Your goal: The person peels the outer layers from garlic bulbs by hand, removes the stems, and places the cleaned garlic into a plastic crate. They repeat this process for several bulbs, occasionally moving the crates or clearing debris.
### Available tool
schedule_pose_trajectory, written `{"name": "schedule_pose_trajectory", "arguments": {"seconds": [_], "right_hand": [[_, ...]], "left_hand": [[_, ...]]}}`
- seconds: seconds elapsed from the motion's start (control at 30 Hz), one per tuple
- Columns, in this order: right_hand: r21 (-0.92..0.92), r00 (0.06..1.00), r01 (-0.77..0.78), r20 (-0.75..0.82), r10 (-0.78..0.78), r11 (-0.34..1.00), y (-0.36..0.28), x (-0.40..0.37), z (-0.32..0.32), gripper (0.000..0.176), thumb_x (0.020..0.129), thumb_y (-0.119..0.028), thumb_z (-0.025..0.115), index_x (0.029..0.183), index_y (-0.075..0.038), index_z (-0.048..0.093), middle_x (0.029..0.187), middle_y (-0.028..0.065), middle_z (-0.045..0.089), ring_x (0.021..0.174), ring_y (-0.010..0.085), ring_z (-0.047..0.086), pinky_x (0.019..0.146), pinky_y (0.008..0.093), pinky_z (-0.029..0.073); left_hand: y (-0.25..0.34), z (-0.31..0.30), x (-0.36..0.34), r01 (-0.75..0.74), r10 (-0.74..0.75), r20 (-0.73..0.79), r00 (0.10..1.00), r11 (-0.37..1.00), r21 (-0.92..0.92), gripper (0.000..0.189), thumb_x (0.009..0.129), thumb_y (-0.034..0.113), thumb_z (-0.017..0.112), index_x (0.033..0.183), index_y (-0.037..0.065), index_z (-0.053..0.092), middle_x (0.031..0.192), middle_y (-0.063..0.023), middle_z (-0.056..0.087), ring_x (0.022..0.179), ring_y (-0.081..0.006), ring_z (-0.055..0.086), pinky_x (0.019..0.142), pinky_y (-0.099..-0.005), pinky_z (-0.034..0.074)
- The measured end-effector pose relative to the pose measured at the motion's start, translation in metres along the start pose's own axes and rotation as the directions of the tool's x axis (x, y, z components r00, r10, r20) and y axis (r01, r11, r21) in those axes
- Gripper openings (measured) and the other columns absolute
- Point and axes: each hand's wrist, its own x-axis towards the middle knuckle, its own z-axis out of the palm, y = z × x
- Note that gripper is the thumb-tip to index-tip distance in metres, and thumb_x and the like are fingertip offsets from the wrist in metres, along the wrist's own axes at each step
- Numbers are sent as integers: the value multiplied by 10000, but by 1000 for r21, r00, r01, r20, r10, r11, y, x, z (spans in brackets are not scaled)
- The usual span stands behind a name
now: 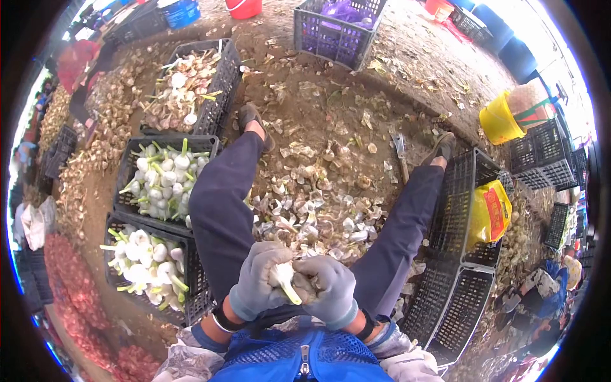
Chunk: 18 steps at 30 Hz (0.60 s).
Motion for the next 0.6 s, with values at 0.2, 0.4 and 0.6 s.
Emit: {"name": "schedule_pose_trajectory", "arguments": {"seconds": [0.2,0.4,0.6], "right_hand": [[104,961,-275,37,272,956,17,0,4,117,838,-67,715,932,-9,676,827,119,687,700,196,663,643,308,527],[448,811,-576,209,546,684,39,-22,4,135,913,-61,653,1000,43,649,841,49,678,723,72,596,654,238,500],[248,787,-307,609,99,919,71,-14,-36,314,880,-108,671,1177,-12,635,1025,115,708,857,238,687,752,349,528]], "left_hand": [[-8,13,0,220,-335,-62,940,734,-643,122,952,152,568,904,41,557,914,-114,589,884,-227,578,802,-361,483],[-35,8,24,15,-790,123,601,-143,-990,472,1024,404,483,651,121,429,653,-10,392,735,-202,432,878,-417,481],[-63,-33,41,-98,-857,30,515,-93,-991,272,962,239,548,747,79,593,773,-68,624,838,-241,619,879,-453,551]]}}
